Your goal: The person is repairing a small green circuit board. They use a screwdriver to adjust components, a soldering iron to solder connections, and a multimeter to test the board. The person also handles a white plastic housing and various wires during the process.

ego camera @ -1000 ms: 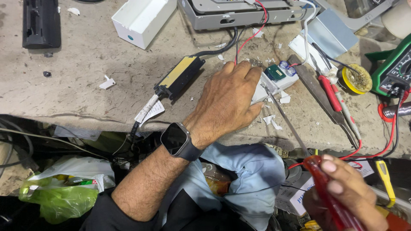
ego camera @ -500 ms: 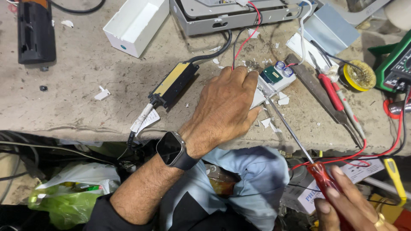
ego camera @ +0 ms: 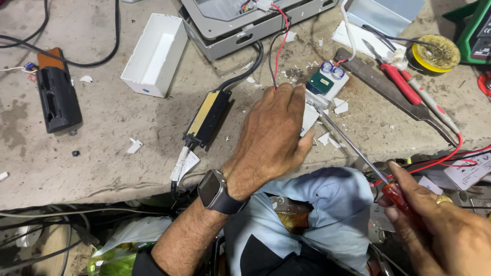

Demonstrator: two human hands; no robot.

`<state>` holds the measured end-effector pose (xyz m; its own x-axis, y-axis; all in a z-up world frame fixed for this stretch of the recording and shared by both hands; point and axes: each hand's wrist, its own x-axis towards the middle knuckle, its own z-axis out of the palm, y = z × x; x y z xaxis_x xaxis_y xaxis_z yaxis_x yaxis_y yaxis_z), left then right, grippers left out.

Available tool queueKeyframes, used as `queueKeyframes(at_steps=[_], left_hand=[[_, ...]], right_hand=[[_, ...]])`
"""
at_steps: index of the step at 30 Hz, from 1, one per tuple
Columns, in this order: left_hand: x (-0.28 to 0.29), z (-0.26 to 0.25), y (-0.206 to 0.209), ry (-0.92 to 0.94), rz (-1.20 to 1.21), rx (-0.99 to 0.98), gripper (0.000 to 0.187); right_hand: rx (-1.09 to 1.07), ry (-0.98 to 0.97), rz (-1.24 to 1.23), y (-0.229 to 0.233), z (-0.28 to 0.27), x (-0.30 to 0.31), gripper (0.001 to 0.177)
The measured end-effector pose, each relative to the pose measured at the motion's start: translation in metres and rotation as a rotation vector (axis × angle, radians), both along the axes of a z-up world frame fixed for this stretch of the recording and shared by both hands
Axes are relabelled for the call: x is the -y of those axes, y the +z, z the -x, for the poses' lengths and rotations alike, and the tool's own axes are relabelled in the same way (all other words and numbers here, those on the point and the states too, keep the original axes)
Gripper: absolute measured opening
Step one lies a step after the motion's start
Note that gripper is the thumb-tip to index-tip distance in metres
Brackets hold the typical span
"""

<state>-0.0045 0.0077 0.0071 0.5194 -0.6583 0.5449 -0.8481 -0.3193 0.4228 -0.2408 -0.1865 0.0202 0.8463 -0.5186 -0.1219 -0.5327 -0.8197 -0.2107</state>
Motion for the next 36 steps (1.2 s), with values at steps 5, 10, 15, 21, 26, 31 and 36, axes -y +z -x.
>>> queueKeyframes(at_steps=[5, 10, 15, 21, 26, 31, 36], left_hand=[[0.000, 0.000, -0.002, -0.007, -0.010, -0.021, 0.071], [0.000, 0.003, 0.004, 0.006, -0.009, -0.030, 0.071], [0.000, 0.001, 0.006, -0.016, -0.033, -0.091, 0.069], [0.002, 0.000, 0.006, -0.015, -0.035, -0.121, 0.072], [0.002, -0.001, 0.004, -0.021, -0.064, -0.122, 0.073], [0.000, -0.002, 0.007, -0.033, -0.035, -0.055, 0.076], [0.002, 0.000, 0.011, -0.008, -0.101, -0.123, 0.074]], right_hand=[[-0.050, 0.102, 0.121, -0.027, 0.009, 0.002, 0.084], [0.226, 0.064, -0.220, -0.037, 0.012, -0.006, 0.070], [0.050, -0.055, -0.081, -0.030, 0.006, -0.016, 0.071], [0.172, 0.064, -0.010, -0.027, 0.006, 0.009, 0.072], [0.207, 0.254, 0.010, -0.050, 0.002, 0.053, 0.066], [0.067, 0.478, 0.241, -0.050, -0.017, 0.089, 0.076], [0.151, 0.198, -0.258, -0.032, -0.013, 0.080, 0.064]])
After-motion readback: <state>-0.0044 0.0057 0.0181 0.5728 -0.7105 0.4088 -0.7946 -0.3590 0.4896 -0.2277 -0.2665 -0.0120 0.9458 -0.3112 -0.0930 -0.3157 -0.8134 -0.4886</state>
